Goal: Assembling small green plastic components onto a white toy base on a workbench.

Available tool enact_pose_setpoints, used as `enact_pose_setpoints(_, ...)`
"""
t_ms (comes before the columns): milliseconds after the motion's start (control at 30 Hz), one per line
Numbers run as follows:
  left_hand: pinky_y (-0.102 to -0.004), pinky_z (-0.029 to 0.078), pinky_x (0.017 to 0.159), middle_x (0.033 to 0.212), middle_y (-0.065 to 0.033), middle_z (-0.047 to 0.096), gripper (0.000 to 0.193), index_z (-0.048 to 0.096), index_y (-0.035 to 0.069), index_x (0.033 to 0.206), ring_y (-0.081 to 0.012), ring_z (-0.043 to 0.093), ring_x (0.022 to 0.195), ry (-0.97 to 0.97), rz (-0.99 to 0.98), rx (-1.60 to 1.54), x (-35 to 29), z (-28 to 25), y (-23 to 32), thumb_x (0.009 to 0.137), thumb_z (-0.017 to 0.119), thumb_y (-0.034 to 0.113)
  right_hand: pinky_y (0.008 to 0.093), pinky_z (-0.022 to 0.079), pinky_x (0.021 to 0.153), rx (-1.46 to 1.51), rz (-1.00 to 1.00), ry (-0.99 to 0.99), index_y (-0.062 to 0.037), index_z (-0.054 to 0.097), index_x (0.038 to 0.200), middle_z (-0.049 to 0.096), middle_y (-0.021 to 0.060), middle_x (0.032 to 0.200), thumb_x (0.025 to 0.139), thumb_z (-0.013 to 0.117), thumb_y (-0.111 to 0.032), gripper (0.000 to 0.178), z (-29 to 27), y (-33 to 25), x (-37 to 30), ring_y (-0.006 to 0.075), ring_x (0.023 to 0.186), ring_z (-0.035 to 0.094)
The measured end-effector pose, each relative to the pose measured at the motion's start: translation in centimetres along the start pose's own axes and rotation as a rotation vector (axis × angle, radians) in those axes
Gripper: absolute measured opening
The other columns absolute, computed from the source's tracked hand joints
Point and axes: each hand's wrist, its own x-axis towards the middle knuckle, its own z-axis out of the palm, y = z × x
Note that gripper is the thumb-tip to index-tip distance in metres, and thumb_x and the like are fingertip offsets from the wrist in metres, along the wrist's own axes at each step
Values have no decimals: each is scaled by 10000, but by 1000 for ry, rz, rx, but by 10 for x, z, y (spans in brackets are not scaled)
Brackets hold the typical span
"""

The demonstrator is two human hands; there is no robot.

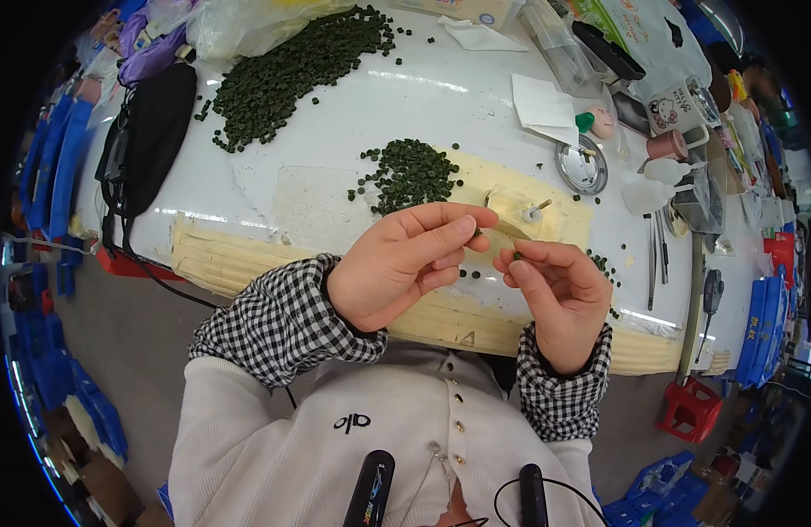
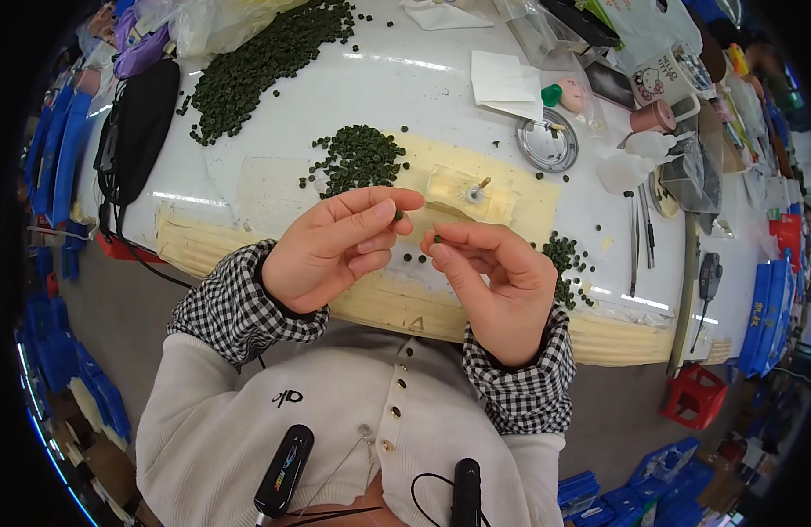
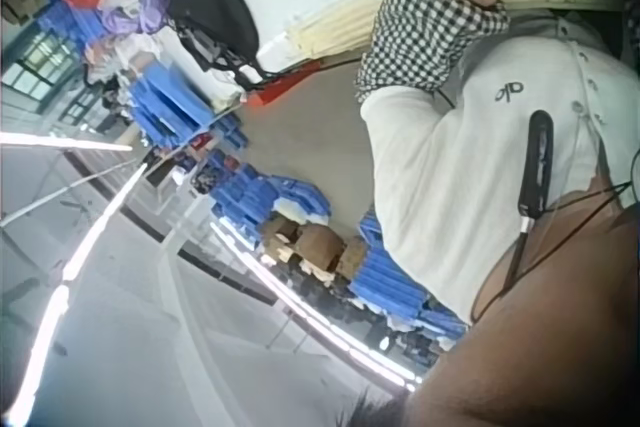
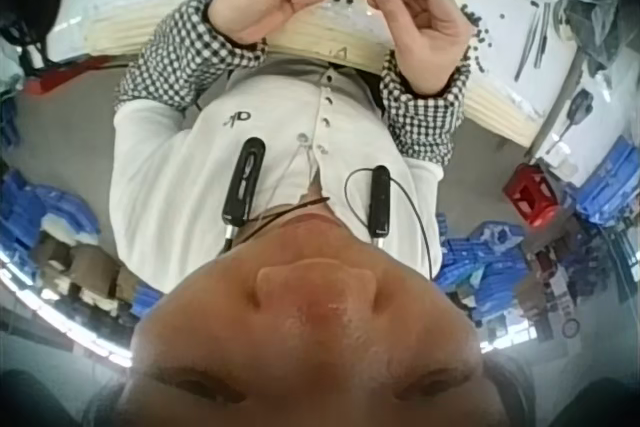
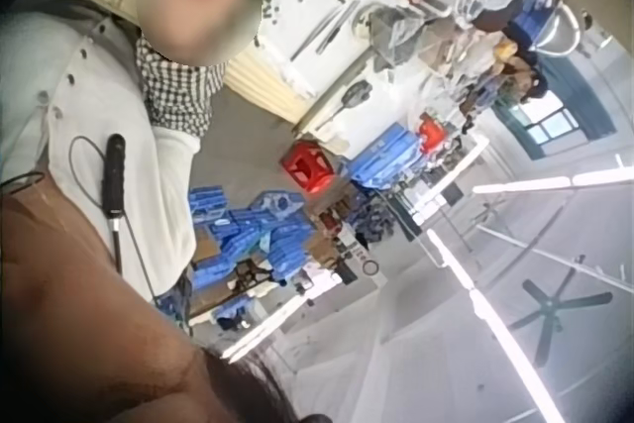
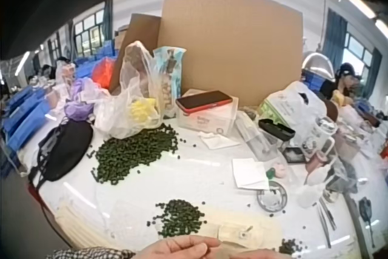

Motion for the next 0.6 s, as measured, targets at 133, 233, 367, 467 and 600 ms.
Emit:
enact_pose_setpoints(133, -169, 342, 562, 933, -13, 595, 266, 564, 19, 1195, -36, 365, 632, -12, 15, -5, 1, -3, -3, 1004, 502, 193, 271, 547, 806, -46, -39, 7, 70, 625, 1047, 696, 138, 960, 863, 631, 59, 184, 3, -1, 3, 172, 919, 679)
enact_pose_setpoints(233, -168, 340, 553, 942, -23, 623, 245, 572, 30, 1188, -26, 391, 643, -81, 17, -80, 2, -8, -7, 998, 512, 173, 267, 545, 801, -37, -23, 19, 70, 629, 1051, 697, 135, 960, 864, 636, 53, 188, 5, -1, 3, 166, 905, 679)
enact_pose_setpoints(367, -166, 336, 535, 996, -46, 648, 221, 588, 38, 1175, -13, 450, 675, -33, 22, -8, 1, -4, -5, 981, 537, 129, 259, 539, 794, -47, -11, 15, 62, 638, 1054, 693, 123, 964, 866, 640, 45, 188, 4, -1, 4, 156, 880, 672)
enact_pose_setpoints(467, -167, 333, 521, 1028, -59, 656, 211, 602, 48, 1166, -9, 486, 697, -59, 31, 0, 2, -6, -7, 967, 554, 98, 253, 534, 785, -58, -59, 3, 55, 648, 1047, 676, 113, 970, 869, 637, 43, 178, 3, 3, 5, 150, 867, 661)
enact_pose_setpoints(600, -167, 328, 510, 1018, -56, 658, 207, 615, 59, 1150, -8, 496, 701, -52, 52, 42, 1, -6, -9, 948, 572, 61, 248, 529, 772, -72, -86, -11, 48, 659, 1034, 643, 103, 975, 870, 631, 46, 166, 2, 4, 6, 146, 860, 647)
